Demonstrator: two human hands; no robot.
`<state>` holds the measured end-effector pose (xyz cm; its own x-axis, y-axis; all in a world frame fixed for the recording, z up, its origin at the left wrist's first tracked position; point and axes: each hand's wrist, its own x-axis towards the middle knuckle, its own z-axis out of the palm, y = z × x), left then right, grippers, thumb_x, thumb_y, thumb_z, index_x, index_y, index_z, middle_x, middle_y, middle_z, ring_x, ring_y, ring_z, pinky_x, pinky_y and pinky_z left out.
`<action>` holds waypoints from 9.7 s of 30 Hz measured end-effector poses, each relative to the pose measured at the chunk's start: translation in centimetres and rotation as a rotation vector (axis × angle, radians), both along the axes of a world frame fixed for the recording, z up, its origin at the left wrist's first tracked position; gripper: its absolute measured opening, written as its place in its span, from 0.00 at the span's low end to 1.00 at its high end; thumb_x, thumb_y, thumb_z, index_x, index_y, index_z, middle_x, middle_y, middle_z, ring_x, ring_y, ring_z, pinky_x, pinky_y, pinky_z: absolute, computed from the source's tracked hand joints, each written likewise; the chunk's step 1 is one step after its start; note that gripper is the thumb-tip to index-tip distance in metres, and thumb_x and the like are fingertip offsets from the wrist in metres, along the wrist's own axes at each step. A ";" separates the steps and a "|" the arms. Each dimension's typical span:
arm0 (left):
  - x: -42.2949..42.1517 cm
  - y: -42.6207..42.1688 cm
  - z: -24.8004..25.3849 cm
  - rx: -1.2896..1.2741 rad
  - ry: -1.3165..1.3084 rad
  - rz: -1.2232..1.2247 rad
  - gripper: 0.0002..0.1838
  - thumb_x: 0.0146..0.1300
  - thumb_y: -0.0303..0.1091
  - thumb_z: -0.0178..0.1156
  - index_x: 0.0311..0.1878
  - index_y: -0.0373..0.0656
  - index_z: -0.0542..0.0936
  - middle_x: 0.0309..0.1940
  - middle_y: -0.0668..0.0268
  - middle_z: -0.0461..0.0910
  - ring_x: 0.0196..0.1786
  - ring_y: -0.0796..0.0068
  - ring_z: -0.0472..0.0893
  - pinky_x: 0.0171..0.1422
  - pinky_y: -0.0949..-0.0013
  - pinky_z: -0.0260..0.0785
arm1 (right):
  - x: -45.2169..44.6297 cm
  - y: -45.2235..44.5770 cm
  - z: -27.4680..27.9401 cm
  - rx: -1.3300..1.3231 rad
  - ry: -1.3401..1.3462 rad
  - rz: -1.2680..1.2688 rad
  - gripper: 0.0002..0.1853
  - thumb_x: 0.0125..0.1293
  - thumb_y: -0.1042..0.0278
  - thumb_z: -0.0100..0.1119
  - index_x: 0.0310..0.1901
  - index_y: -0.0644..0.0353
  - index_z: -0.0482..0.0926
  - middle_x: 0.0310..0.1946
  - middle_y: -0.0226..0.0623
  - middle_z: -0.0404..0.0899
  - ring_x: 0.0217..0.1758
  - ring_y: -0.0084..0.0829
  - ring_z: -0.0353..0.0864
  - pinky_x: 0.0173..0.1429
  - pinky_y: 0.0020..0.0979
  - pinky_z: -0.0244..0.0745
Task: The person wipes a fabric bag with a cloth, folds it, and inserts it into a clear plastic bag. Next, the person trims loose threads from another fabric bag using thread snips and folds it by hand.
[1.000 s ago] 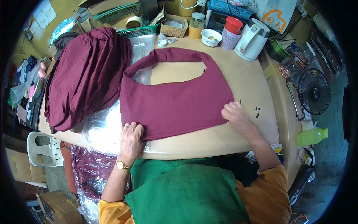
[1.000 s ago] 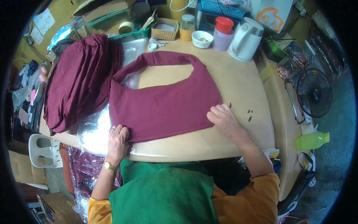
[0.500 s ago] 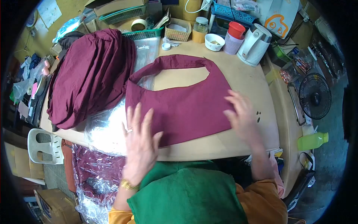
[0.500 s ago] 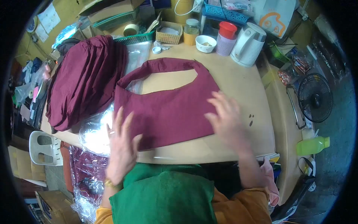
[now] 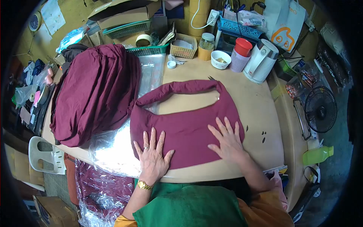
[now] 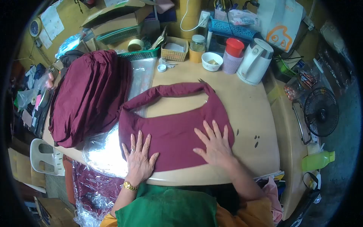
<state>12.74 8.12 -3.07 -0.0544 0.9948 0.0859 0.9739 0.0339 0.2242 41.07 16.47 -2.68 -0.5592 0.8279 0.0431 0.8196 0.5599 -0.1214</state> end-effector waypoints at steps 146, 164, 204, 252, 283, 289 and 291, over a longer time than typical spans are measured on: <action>4.8 1.8 -0.4 -0.029 -0.102 -0.208 0.42 0.57 0.71 0.58 0.65 0.47 0.75 0.70 0.41 0.60 0.77 0.39 0.53 0.74 0.25 0.37 | -8.8 6.0 -1.6 0.101 0.438 0.474 0.06 0.48 0.74 0.62 0.30 0.59 0.77 0.32 0.37 0.73 0.41 0.39 0.75 0.49 0.39 0.69; 4.4 1.8 -0.4 0.001 -0.126 -0.188 0.41 0.60 0.69 0.56 0.69 0.48 0.73 0.70 0.41 0.63 0.77 0.42 0.56 0.78 0.37 0.41 | -9.4 6.5 -0.8 0.165 0.434 0.505 0.05 0.49 0.76 0.61 0.29 0.59 0.77 0.32 0.37 0.74 0.42 0.38 0.75 0.48 0.38 0.69; 2.2 4.1 0.7 0.161 -0.420 -0.160 0.31 0.60 0.46 0.67 0.64 0.42 0.73 0.66 0.43 0.64 0.67 0.40 0.67 0.70 0.43 0.60 | -6.7 1.9 0.6 0.038 0.365 0.238 0.06 0.55 0.76 0.61 0.35 0.60 0.78 0.38 0.40 0.73 0.45 0.41 0.75 0.49 0.42 0.72; 2.4 0.3 0.2 0.098 -0.448 -0.208 0.29 0.62 0.29 0.62 0.65 0.30 0.69 0.58 0.48 0.70 0.56 0.47 0.75 0.64 0.56 0.69 | -8.6 4.1 1.8 0.112 0.515 0.407 0.05 0.57 0.70 0.65 0.36 0.55 0.82 0.34 0.31 0.77 0.43 0.34 0.76 0.49 0.35 0.68; 0.8 5.3 -2.3 0.308 -0.679 -0.051 0.04 0.64 0.27 0.62 0.38 0.37 0.79 0.35 0.55 0.75 0.40 0.54 0.78 0.44 0.59 0.70 | -11.2 6.6 -2.3 -0.855 0.983 0.112 0.04 0.66 0.85 0.58 0.35 0.65 0.77 0.38 0.36 0.83 0.39 0.19 0.78 0.47 0.24 0.77; 0.7 5.5 -2.3 0.320 -0.751 -0.034 0.04 0.65 0.26 0.60 0.41 0.37 0.78 0.36 0.54 0.76 0.41 0.52 0.78 0.46 0.58 0.70 | -11.4 6.8 -2.8 -0.973 1.165 0.047 0.05 0.64 0.85 0.60 0.35 0.63 0.78 0.36 0.34 0.83 0.38 0.18 0.78 0.47 0.23 0.76; 0.7 5.5 -2.2 0.326 -0.762 -0.040 0.05 0.65 0.26 0.60 0.42 0.37 0.77 0.37 0.53 0.76 0.41 0.52 0.78 0.46 0.58 0.70 | -11.6 6.5 -2.6 -1.008 1.255 0.033 0.05 0.64 0.83 0.61 0.35 0.62 0.77 0.36 0.34 0.82 0.38 0.18 0.78 0.47 0.23 0.75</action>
<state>13.49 13.62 -5.32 -0.1798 0.9289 0.3239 0.5501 -0.1780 0.8159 29.48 23.01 -5.26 -0.6099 0.7900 -0.0626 -0.0868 -0.1451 -0.9856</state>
